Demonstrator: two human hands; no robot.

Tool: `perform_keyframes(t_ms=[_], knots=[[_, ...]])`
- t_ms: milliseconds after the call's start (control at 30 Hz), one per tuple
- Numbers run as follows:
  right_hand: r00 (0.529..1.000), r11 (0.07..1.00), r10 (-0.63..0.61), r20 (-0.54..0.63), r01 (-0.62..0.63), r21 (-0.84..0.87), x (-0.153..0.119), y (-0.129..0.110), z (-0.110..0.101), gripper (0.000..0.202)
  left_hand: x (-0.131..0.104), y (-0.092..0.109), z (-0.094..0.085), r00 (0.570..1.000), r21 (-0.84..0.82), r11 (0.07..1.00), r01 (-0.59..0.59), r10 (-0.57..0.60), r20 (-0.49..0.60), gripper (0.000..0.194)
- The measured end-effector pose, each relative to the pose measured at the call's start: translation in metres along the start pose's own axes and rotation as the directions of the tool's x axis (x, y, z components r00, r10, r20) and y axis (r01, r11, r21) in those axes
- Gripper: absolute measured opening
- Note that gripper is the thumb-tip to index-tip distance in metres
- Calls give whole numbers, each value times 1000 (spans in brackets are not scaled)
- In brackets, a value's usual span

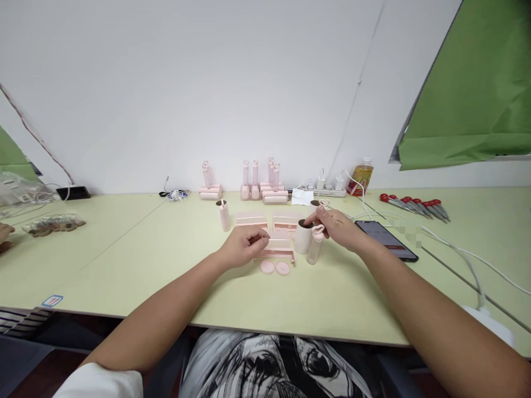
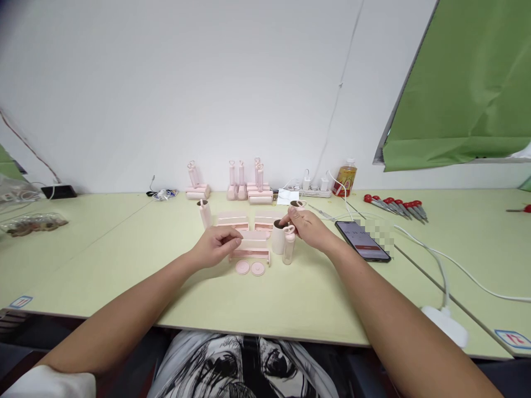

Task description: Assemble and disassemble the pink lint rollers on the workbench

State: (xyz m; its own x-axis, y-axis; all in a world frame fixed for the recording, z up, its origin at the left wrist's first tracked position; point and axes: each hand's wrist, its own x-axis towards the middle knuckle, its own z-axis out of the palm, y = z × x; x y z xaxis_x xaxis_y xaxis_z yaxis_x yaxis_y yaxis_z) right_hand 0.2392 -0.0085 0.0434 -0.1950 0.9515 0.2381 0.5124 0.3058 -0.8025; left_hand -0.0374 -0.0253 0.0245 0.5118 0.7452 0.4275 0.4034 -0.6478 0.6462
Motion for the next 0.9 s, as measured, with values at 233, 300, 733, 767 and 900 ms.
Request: perform_keyframes(t_ms=[233,300,733,767,900], knots=[[1000,1000,1,24,-1,-4,-1,-3,0,77,0,-1,1,1000,26,1000,-13,13,-3,17],[999,1000,9,39,-8,-26,-1,-3,-1,76,0,-3,2,1000,44,999,-19,18,22,17],[966,994,-19,-259,47,102,0,1,-11,54,0,-4,0,989,47,999,-28,21,143,21],[921,980,-55,-385,124,155,-2,-2,-13,48,0,-4,0,991,51,998,-38,31,130,21],[703,836,-172,-690,475,275,-13,-19,-17,34,0,-5,2,997,38,998,-54,52,59,22]])
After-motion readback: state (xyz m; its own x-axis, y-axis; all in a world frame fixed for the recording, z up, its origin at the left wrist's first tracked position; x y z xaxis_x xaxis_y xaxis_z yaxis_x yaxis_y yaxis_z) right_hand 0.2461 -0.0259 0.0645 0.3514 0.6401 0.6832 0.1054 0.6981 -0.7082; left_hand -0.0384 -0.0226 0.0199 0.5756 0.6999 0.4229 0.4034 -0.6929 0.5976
